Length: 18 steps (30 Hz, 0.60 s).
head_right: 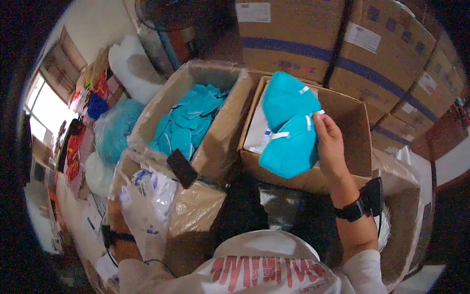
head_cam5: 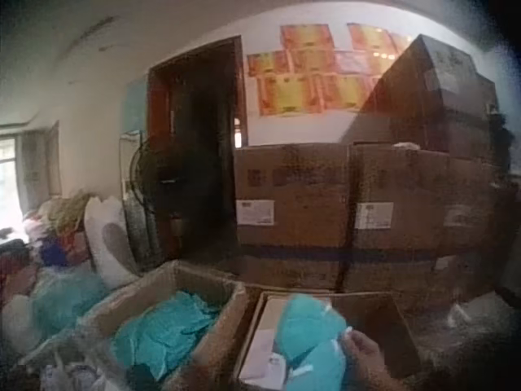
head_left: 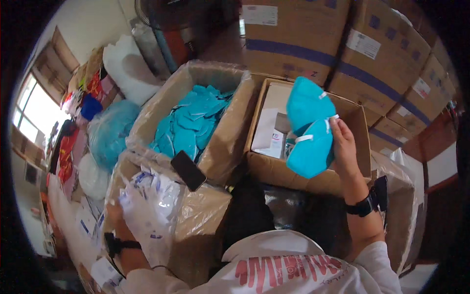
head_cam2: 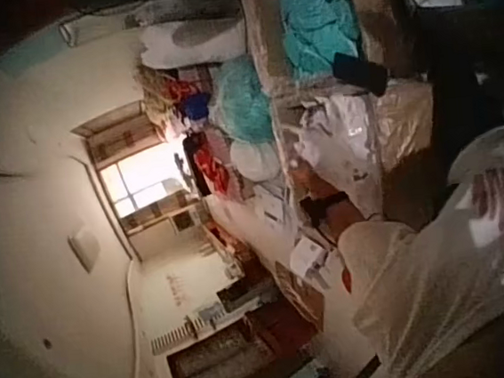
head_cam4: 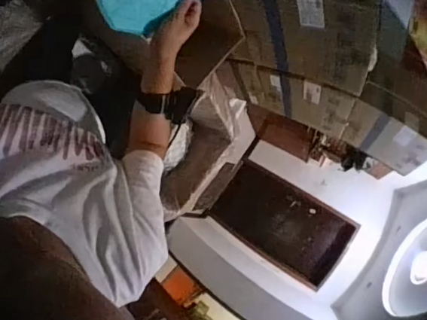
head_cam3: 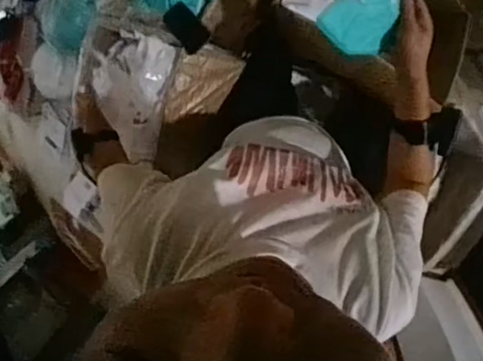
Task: The recorder is taking face masks from a pile and placing them into individual white packing pouches.
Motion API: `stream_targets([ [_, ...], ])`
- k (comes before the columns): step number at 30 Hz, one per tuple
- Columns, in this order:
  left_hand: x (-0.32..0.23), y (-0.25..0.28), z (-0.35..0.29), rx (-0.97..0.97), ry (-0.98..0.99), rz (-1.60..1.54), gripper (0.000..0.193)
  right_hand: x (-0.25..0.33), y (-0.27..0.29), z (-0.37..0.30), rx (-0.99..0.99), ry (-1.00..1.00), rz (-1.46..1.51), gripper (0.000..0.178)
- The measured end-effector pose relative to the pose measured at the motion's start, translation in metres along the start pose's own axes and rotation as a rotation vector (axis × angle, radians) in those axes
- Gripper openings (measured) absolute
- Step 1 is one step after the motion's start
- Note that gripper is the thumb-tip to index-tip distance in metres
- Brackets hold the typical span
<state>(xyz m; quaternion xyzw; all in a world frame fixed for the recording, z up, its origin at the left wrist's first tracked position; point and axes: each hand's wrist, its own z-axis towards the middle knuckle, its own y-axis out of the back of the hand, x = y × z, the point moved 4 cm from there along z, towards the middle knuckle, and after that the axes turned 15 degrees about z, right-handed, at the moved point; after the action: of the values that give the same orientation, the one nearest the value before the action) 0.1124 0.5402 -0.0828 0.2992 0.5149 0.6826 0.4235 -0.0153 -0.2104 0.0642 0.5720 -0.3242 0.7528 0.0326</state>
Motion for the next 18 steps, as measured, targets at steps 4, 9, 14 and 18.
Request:
stream_targets([
  [4,-0.12,0.036,-0.017,-0.27,-0.399,-0.457,0.039,-0.001,-0.003,-0.006,0.065,-0.003,-0.115,0.019],
  [9,-0.381,0.168,-0.194,0.875,-0.835,-1.421,0.042,-0.005,-0.03,-0.029,0.246,-0.017,-0.265,0.021],
  [14,-0.462,0.19,-0.277,1.063,-0.644,-1.575,0.045,-0.009,-0.013,-0.05,0.142,-0.052,-0.195,0.021],
  [18,-0.465,0.169,-0.288,0.912,-0.268,-1.614,0.041,-0.01,0.07,-0.047,-0.25,-0.276,0.358,0.051],
])
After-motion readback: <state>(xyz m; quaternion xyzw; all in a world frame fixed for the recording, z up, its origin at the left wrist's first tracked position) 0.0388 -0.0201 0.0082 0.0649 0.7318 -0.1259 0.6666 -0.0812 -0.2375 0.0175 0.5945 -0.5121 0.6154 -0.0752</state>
